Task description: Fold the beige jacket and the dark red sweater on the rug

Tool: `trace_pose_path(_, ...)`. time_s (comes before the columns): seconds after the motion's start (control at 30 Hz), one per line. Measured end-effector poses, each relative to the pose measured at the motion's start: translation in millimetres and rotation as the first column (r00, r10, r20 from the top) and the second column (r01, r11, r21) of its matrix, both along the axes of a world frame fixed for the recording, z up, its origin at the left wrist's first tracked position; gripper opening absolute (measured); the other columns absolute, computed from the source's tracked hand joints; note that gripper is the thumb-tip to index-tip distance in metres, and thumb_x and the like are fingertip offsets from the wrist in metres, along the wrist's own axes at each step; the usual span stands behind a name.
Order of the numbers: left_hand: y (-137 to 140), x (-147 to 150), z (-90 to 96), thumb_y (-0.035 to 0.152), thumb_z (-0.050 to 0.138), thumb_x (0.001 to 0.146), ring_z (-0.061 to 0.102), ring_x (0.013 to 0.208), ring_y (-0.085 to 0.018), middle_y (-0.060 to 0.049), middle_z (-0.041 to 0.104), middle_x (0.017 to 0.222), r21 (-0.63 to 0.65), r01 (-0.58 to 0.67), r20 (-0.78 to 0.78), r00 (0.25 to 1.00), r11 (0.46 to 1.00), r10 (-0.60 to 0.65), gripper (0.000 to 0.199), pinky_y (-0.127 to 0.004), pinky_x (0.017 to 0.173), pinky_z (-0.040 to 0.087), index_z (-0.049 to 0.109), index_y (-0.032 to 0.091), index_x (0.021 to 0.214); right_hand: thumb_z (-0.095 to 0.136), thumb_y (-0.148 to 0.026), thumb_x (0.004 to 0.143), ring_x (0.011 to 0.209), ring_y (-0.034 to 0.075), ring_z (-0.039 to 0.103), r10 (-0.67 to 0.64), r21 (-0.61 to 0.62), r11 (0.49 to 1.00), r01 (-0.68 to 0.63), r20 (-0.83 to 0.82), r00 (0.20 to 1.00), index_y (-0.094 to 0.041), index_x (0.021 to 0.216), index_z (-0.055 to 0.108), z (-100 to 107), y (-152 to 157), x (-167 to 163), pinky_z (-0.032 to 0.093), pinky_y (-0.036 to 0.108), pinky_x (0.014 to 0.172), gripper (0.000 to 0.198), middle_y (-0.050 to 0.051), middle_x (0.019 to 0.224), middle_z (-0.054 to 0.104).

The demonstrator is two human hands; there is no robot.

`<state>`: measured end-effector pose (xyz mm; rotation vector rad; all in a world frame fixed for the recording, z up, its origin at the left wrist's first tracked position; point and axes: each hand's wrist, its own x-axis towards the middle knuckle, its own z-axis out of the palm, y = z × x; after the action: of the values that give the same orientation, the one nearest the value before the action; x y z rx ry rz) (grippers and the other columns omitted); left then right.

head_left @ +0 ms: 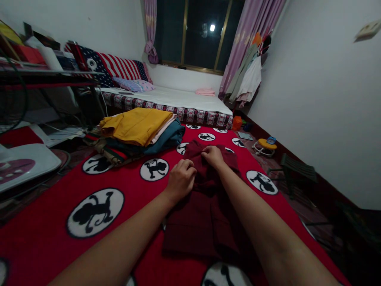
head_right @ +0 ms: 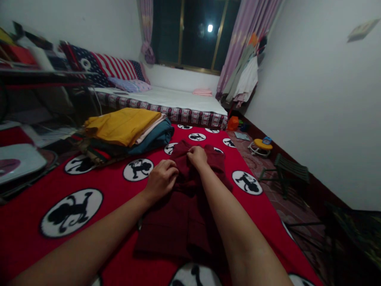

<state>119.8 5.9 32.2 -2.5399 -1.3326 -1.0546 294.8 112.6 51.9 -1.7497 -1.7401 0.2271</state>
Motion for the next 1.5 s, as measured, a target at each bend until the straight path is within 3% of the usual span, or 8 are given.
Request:
trace_pose_path(0.17,-6,2,7.9,0.015,0.057,0.074,0.051,0.102,-0.027,-0.009,0.061,0.105,0.057,0.044,-0.037,0.998,0.997,-0.041,0.012,-0.040,0.085,0.043,0.058,0.019,0.086,0.050,-0.019,0.079,0.092,0.024,0.065,-0.068,0.176,0.980,0.095,-0.152,0.986,-0.016,0.090,0.069,3,12,7,0.047,0.037,0.089,0.023,0.011,0.095,0.072)
trace_pose_path(0.4,-6,-1,9.4,0.018,0.056,0.069,0.056,0.081,-0.025,-0.007,0.061,0.082,0.000,-0.036,-0.135,0.990,0.999,0.036,0.010,-0.037,0.069,0.041,0.053,0.020,0.078,0.061,-0.013,0.070,0.094,0.020,0.066,0.088,0.172,0.984,-0.048,-0.230,0.969,-0.016,0.099,0.066,-6,-12,25,0.050,0.034,0.087,0.030,0.008,0.102,0.071)
trace_pose_path(0.6,1,-2,7.5,0.020,0.049,0.084,0.060,0.075,-0.017,-0.002,0.062,0.079,-0.082,-0.039,0.246,0.968,0.996,0.058,0.005,-0.029,0.070,0.043,0.054,0.020,0.083,0.070,-0.043,0.076,0.107,0.023,0.061,0.456,0.184,0.879,-0.440,-0.058,0.888,-0.023,0.104,0.066,9,-94,32,0.046,0.039,0.096,0.035,0.006,0.112,0.067)
trace_pose_path(0.77,-3,7,18.5,0.021,0.052,0.085,0.059,0.066,-0.013,0.000,0.063,0.075,-0.136,0.056,0.545,0.838,0.989,0.027,0.006,-0.024,0.066,0.046,0.056,0.019,0.080,0.077,-0.040,0.068,0.127,0.030,0.045,0.383,0.289,0.851,-0.438,0.228,0.895,-0.022,0.133,0.048,11,-131,8,0.038,0.045,0.105,0.074,0.013,0.138,0.049)
trace_pose_path(0.97,-2,6,20.5,0.021,0.054,0.083,0.059,0.069,-0.013,-0.001,0.063,0.076,-0.084,0.149,0.569,0.819,0.985,-0.076,0.010,-0.024,0.065,0.047,0.058,0.018,0.075,0.054,-0.015,0.083,0.093,0.023,0.058,0.254,0.352,0.879,-0.323,0.228,0.940,-0.020,0.092,0.060,-5,-135,-17,0.046,0.035,0.083,0.013,0.007,0.095,0.065)
trace_pose_path(1.07,18,-4,11.0,0.019,0.055,0.082,0.063,0.077,-0.015,-0.004,0.067,0.089,-0.210,0.048,0.599,0.795,0.977,0.090,0.009,-0.025,0.071,0.050,0.059,0.017,0.090,0.052,-0.015,0.084,0.088,0.021,0.057,0.270,0.367,0.872,-0.325,0.195,0.943,-0.019,0.088,0.059,-17,-139,-19,0.045,0.033,0.080,0.009,0.007,0.091,0.064)
trace_pose_path(1.27,76,-13,0.0,0.024,0.062,0.081,0.067,0.082,-0.020,-0.008,0.070,0.090,-0.495,-0.123,0.455,0.807,0.860,0.377,0.037,-0.031,0.077,0.052,0.055,0.014,0.115,0.055,-0.017,0.085,0.087,0.021,0.057,0.316,0.350,0.862,-0.366,0.193,0.929,-0.019,0.087,0.061,-26,-143,-22,0.045,0.033,0.078,0.007,0.006,0.091,0.065)
trace_pose_path(1.5,120,18,13.3,0.008,0.068,0.069,0.067,0.085,-0.016,-0.003,0.071,0.091,-0.415,0.003,0.473,0.855,0.910,0.213,0.044,-0.025,0.079,0.053,0.060,0.015,0.111,0.052,-0.015,0.088,0.094,0.021,0.060,0.432,0.355,0.811,-0.465,0.173,0.885,-0.019,0.106,0.063,-28,-142,-20,0.047,0.035,0.084,0.021,0.007,0.102,0.068)
